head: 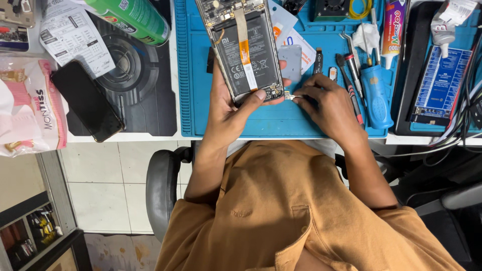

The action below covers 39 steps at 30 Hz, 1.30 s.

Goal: The person is repairing a disassembled smartphone. They use a small tool to adjust and connect internal components near the battery and charging port, then briefly plug in a charging cable to test the connection.

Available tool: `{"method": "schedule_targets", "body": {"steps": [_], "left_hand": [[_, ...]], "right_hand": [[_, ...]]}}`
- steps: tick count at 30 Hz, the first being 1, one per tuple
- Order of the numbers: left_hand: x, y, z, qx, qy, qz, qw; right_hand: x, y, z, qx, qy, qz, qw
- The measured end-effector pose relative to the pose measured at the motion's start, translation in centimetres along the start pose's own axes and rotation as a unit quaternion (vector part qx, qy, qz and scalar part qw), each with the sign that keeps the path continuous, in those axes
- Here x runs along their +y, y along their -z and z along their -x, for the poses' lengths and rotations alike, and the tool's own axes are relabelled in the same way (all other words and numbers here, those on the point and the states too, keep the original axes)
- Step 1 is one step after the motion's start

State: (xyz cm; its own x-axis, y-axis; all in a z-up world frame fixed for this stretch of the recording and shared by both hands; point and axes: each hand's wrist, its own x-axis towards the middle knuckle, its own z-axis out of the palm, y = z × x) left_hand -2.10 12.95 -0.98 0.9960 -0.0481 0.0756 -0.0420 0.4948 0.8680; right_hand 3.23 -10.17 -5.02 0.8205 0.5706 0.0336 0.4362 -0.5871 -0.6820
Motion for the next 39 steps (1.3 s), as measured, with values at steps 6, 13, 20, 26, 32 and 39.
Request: {"method": "schedule_targets", "body": {"steps": [6, 13, 20, 26, 32, 39], "left_hand": [[-0.3, 0.1, -0.2, -0.004, 0.009, 0.006, 1.0], [-1.2, -0.1, -0.5, -0.014, -0.012, -0.018, 1.0], [-1.2, -0.8, -0.3, -0.021, -0.013, -0.011, 1.0], [-0.9, -0.9, -0.3, -0.029, -0.004, 0.027, 0.999], [-1.2, -0.8, -0.4, -0.05, -0.008, 0.028, 0.998], [-1.3, -1.1, -0.3, -0.083, 0.023, 0.062, 0.994]], "right_hand": [[0.6, 0.7, 0.3, 0.032, -0.005, -0.019, 0.999], [1.3, 1.1, 0.0, 0.15, -0.179, -0.003, 0.972], [2.0, -0.1, -1.8, 0.171, -0.157, 0.072, 0.97], [3.0, -1.0, -2.0, 0.163, -0.178, 0.049, 0.969], [3.3, -0.5, -2.4, 0.16, -0.18, -0.022, 0.97], [2.2, 2.0, -1.7, 0.142, -0.202, -0.224, 0.943]]}}
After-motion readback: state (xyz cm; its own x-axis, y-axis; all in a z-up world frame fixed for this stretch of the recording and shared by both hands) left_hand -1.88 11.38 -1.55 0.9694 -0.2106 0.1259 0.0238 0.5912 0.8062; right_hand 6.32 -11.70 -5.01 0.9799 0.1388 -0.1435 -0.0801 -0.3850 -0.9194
